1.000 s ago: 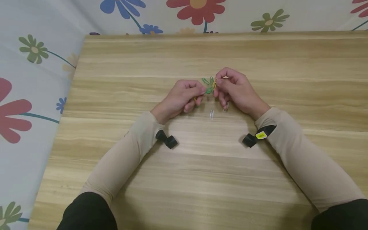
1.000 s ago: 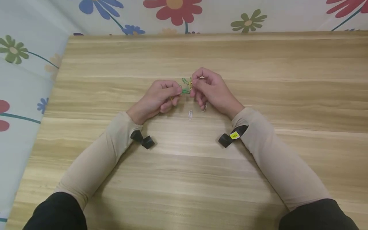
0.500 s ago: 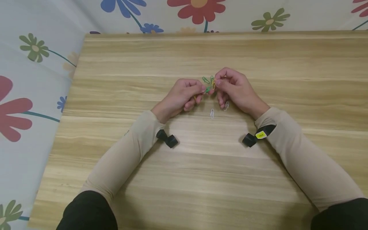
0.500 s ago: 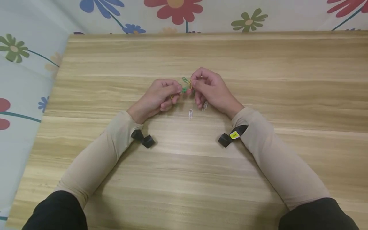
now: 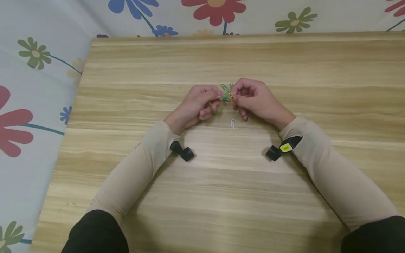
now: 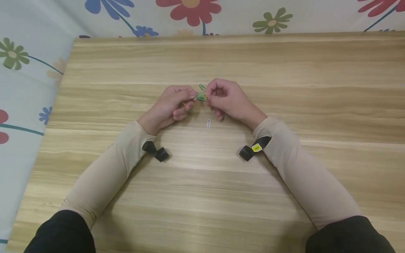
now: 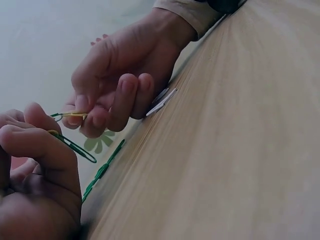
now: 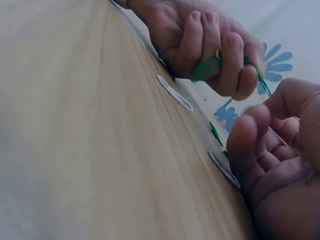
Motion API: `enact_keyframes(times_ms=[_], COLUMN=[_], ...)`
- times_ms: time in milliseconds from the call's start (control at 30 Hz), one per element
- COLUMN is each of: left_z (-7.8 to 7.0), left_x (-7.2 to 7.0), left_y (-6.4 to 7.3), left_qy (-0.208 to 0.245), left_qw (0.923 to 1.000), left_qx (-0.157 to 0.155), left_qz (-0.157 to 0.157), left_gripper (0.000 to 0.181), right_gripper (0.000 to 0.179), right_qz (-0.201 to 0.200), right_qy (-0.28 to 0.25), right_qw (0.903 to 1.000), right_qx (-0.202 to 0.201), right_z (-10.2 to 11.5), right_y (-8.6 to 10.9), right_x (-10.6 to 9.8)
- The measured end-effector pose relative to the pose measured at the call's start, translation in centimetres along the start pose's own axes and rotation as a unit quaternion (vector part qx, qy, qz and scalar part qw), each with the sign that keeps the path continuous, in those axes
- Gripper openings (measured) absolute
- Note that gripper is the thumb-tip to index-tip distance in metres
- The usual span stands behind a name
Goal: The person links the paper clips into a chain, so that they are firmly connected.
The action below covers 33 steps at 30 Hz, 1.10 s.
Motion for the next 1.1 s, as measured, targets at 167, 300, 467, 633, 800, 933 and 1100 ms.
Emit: enact_keyframes(times_ms=[167, 300, 467, 633, 800, 933, 1100], left_z=[-0.1, -0.1, -0.1, -0.1, -0.1, 0.1, 0.1], left_x=[-0.1, 0.2, 1.0, 1.4, 1.3, 0.9, 0.8], left_y=[0.3, 0.6, 0.7, 0.4, 0.3, 0.3, 0.3], left_qy=[-0.044, -0.120, -0.170, -0.159, -0.155, -0.178, -0.182], left_qw=[0.9975, 0.9865, 0.9733, 0.9729, 0.9757, 0.9738, 0.9760], left_qx=[-0.020, -0.052, -0.054, -0.046, -0.057, -0.073, -0.056], left_qz=[0.051, 0.098, 0.144, 0.162, 0.144, 0.121, 0.106], left_gripper=[0.023, 0.021, 0.021, 0.029, 0.031, 0.026, 0.021], right_gripper=[0.012, 0.018, 0.025, 0.027, 0.025, 0.025, 0.026], right_qz=[-0.018, -0.028, -0.020, 0.006, 0.026, 0.022, 0.011], right_qy=[-0.073, -0.140, -0.170, -0.156, -0.125, -0.118, -0.123], right_qw=[0.9971, 0.9895, 0.9848, 0.9868, 0.9911, 0.9923, 0.9919], right_qx=[-0.011, -0.018, -0.033, -0.041, -0.038, -0.031, -0.033], right_z=[-0.1, -0.1, 0.0, 0.1, 0.1, 0.0, 0.0], right_y=[0.0, -0.1, 0.0, 0.2, 0.2, 0.2, 0.1], right_x=[-0.6, -0.8, -0.8, -0.6, -0.5, -0.5, -0.5])
Point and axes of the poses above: each hand's wrist, its own y-axis away from the middle knuckle, its own x-axis out of the palm, z = x × y, the point moved 7 cm from there along -y, towards the middle knuckle, and after that the axes turned 12 degrees about z, right-handed, at the moved point
